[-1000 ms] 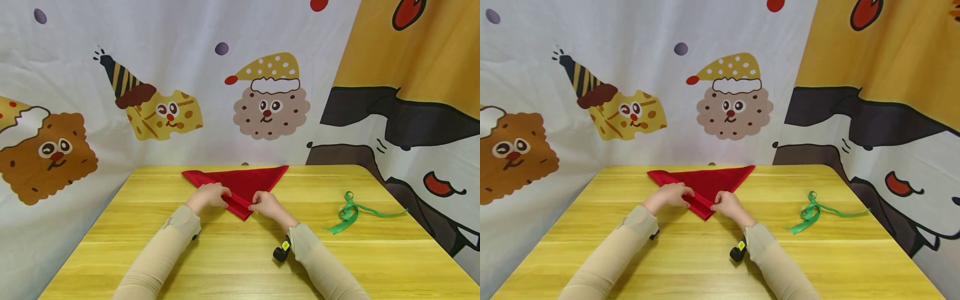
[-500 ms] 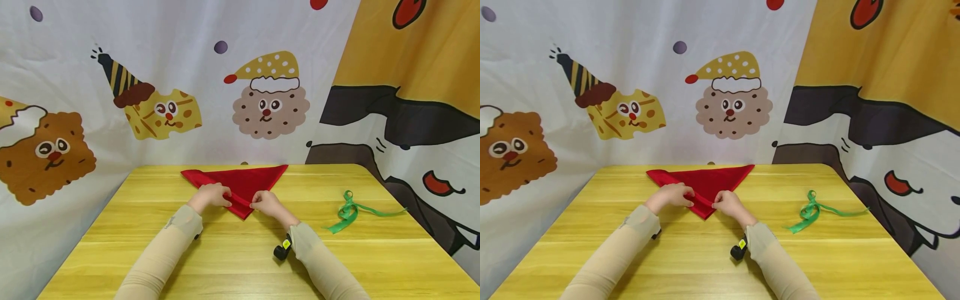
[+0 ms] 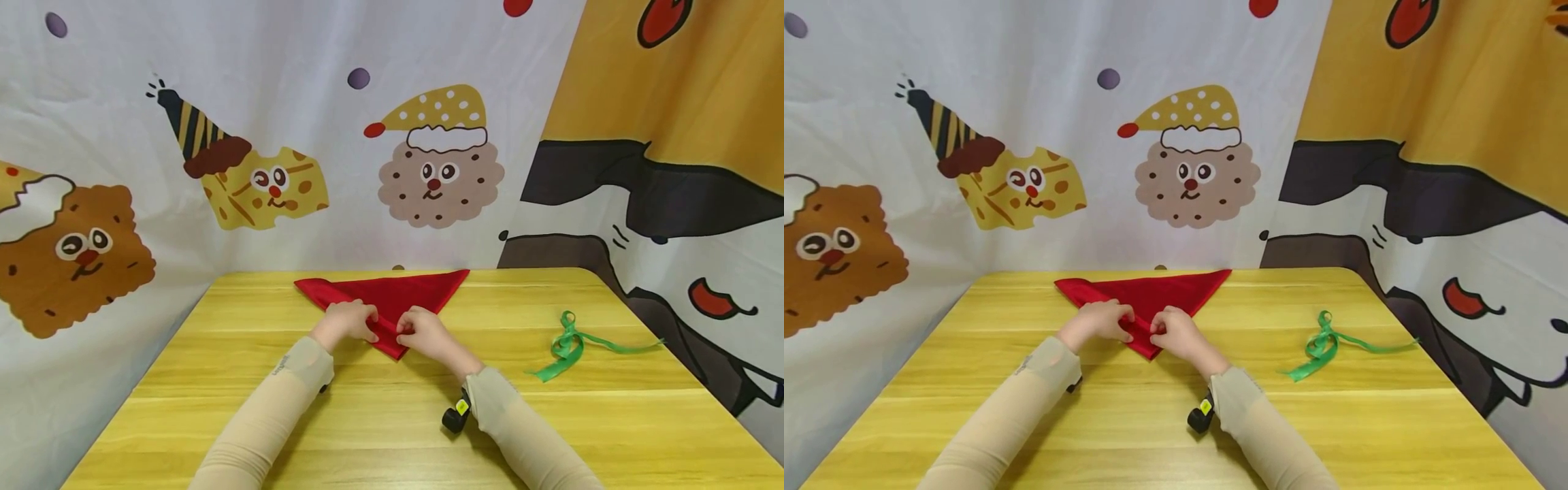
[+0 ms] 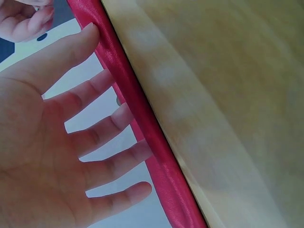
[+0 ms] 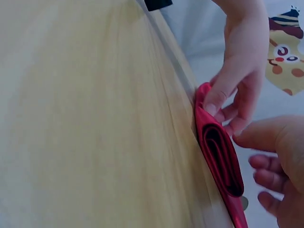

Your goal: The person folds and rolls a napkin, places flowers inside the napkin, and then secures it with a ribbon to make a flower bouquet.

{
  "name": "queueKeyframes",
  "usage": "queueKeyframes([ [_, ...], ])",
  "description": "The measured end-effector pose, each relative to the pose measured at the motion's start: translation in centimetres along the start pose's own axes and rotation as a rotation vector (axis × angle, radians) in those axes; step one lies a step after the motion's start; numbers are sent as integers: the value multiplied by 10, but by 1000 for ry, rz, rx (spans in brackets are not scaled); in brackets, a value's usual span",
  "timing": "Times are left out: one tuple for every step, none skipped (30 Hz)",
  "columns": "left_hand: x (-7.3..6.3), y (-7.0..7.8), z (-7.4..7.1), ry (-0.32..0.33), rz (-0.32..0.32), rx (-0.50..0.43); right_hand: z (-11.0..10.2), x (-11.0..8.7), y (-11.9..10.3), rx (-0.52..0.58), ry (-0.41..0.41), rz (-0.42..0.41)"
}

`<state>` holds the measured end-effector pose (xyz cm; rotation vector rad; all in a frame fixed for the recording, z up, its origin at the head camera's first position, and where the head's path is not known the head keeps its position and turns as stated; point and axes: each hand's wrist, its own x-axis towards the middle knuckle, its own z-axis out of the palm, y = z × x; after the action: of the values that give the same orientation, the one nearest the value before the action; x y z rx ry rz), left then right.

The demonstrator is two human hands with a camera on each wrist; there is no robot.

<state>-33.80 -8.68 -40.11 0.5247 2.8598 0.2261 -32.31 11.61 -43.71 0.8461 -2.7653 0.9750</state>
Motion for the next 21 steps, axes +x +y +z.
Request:
queueKeyframes([
  [0,0,0,1,1,-1,1,0,-1,2,-13,-28],
  [1,0,0,3,3,0,1,0,-2,9,-29,-48],
  [1,-1,0,4,5,0,2,0,-2,13,-44,-64],
  [1,-1,0,3,7,1,2,-1,-3,22,-63,-73],
  [1,-2,0,1,8,4,2,-1,-2,26,-83,-78],
  [1,-2,-1,-3,15,4,3,-2,-1,35,-99,-83],
  [0,-3,-2,-6,22,1,3,-3,-1,40,-111,-83],
  [-1,-4,-2,-12,34,0,3,-4,0,46,-124,-79],
  [-1,-5,-3,-23,43,-4,3,-4,0,54,-135,-76],
  [-2,-7,-4,-32,55,-10,3,-5,1,62,-148,-71],
  [-2,-8,-4,-43,68,-16,3,-6,1,67,-155,-66],
  [-3,-10,-5,-55,81,-28,3,-6,2,74,-162,-58],
  [-3,-12,-5,-64,87,-40,4,-6,2,75,-170,-51],
  [-3,-13,-5,-73,93,-50,4,-6,3,78,-180,-46],
  [-3,-15,-5,-78,93,-62,4,-6,3,81,-189,-40],
  [-4,-17,-6,-82,97,-74,4,-6,3,80,-197,-35],
  [-4,-19,-6,-87,103,-82,4,-6,4,82,-204,-31],
  [-4,-21,-6,-89,111,-91,4,-6,3,83,-211,-28],
  [-4,-24,-6,-90,120,-98,5,-6,4,85,-216,-28],
  [-3,-26,-6,-92,135,-107,5,-6,4,85,-221,-28],
  [-3,-28,-6,-94,153,-117,5,-6,4,87,-224,-28],
])
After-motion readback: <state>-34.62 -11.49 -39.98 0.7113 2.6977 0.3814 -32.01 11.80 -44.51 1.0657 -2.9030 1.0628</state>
